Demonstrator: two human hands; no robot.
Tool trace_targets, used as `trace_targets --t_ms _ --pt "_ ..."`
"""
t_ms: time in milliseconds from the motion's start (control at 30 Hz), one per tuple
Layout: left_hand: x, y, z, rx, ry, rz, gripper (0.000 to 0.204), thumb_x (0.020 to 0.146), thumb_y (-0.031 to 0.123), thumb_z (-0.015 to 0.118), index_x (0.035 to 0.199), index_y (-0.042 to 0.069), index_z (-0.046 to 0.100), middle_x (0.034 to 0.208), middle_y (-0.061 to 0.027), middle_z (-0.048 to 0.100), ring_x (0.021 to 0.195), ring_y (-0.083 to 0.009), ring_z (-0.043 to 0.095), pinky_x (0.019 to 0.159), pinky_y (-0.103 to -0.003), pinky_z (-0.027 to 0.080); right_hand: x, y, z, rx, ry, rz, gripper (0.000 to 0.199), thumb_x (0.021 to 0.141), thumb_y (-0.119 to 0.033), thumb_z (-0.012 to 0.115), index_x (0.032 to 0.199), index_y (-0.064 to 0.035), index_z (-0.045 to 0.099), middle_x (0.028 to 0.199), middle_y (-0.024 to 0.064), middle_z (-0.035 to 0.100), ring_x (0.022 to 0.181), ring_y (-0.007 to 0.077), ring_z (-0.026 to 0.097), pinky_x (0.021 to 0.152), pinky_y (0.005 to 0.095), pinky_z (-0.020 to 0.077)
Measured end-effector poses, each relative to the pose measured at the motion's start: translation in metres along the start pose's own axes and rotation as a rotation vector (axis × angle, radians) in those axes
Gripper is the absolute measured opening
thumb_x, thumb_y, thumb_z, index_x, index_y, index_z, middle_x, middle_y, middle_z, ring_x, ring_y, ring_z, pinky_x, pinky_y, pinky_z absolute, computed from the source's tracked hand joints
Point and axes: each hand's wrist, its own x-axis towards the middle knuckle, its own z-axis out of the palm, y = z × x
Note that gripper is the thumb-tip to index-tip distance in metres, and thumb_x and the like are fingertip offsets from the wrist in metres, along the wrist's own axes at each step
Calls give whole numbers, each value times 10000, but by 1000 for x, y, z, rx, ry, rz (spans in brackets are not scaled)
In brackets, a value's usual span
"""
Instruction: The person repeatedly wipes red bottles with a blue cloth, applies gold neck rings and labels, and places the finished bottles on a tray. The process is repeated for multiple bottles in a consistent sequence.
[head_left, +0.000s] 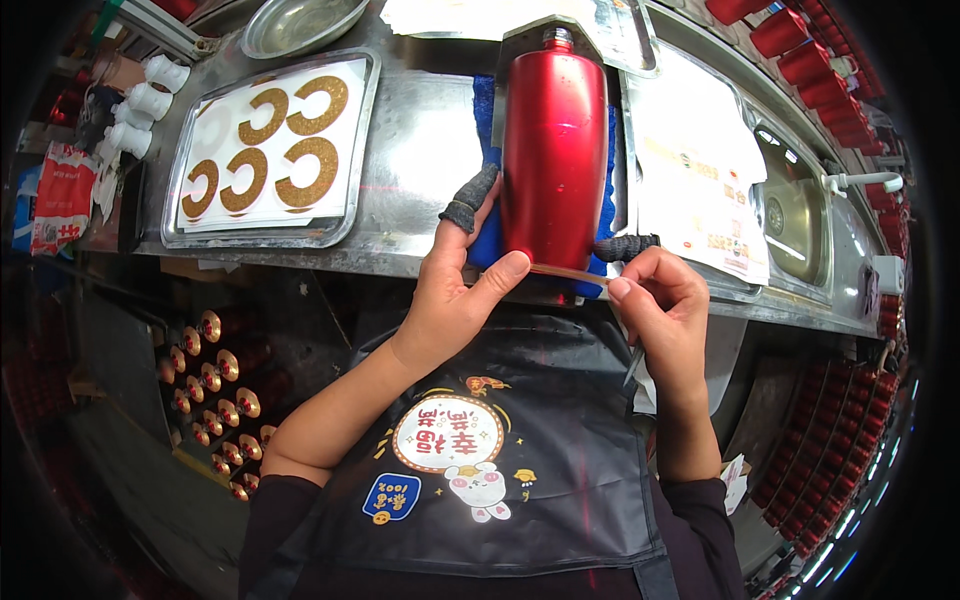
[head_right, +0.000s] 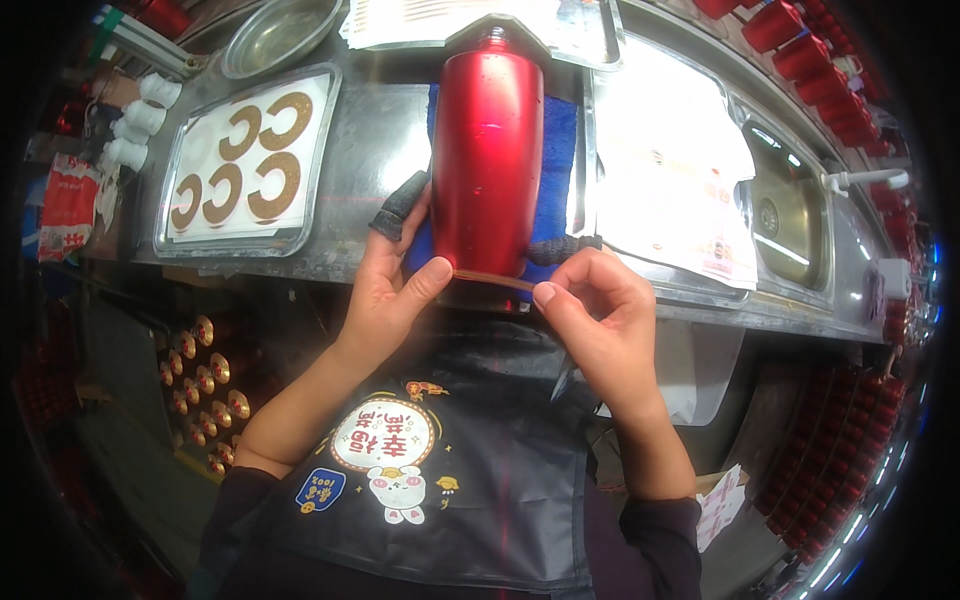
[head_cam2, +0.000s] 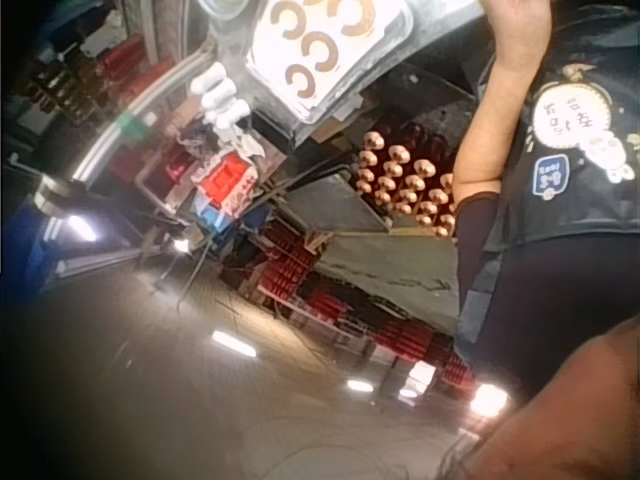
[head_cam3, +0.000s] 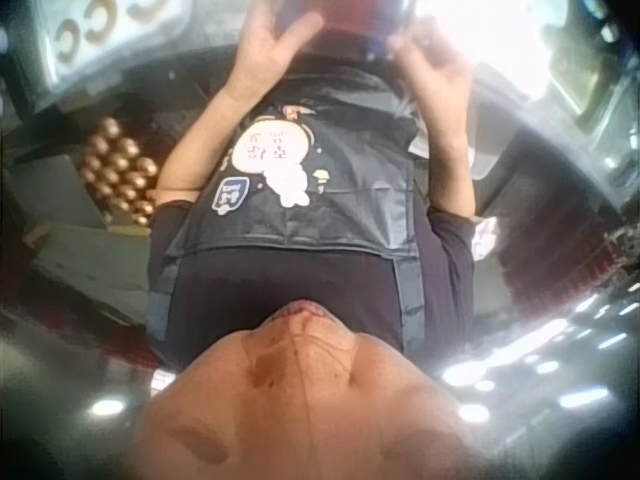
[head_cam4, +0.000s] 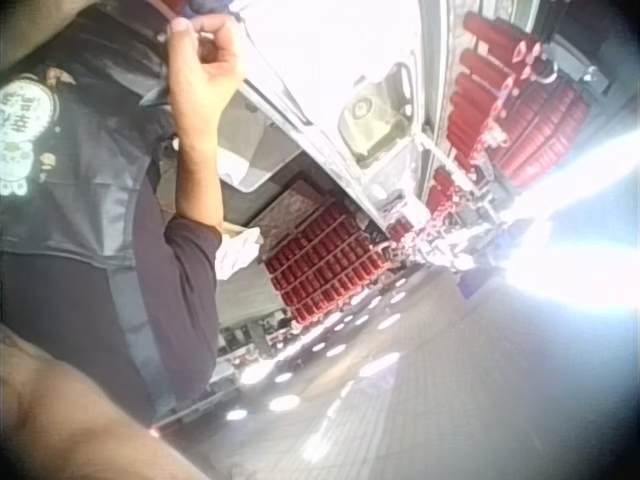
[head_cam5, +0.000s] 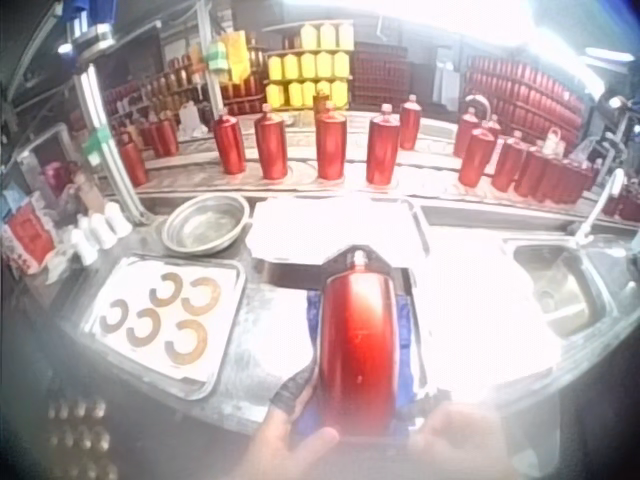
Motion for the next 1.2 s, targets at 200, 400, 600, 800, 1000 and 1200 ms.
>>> trace_targets --t_ms 200,400,600,800,1000,1200 --pt "0 1 -7 -163 1 -53 605 1037 90 560 1560 -21 278 1611 -182 357 1477 -228 356 1206 -358 273 1 4 1 5 2 -8 133 877 -10 706 780 -18 616 753 -35 576 680 25 502 620 196 370" --pt "0 3 -9 -333 22 -175 603 1047 100 529 1578 6 258 1617 -168 343 1489 -228 331 1218 -383 264 1 4 1 -4 -2 -6 137 878 -12 711 779 -17 616 760 -35 573 681 23 505 621 194 369" --pt "3 1 3 -145 21 -52 712 987 150 681 1544 -49 285 1577 -204 378 1464 -244 360 1204 -368 288 1 7 1 -11 0 -16 130 876 -5 711 783 -17 621 759 -35 576 683 20 507 620 191 370" --pt "3 -4 0 -129 22 -46 738 968 153 710 1535 -62 289 1561 -224 385 1478 -271 347 1212 -377 271 5 11 2 -29 2 -71 128 894 -26 678 796 -32 595 683 -34 564 560 10 464 514 184 322" --pt "-2 -2 -2 -198 97 -81 716 953 174 723 1519 -53 349 1569 -223 398 1473 -303 364 1209 -395 270 5 12 1 -37 8 -15 144 876 -32 715 776 -20 612 754 -35 570 666 20 494 603 196 361" --pt "-24 13 -22 854 -85 363 384 889 266 742 1212 58 741 1575 -276 383 1433 -461 387 1168 -612 215 7 17 0 -93 20 -98 156 873 -60 705 765 -42 594 668 -74 538 537 -24 422 484 176 279"
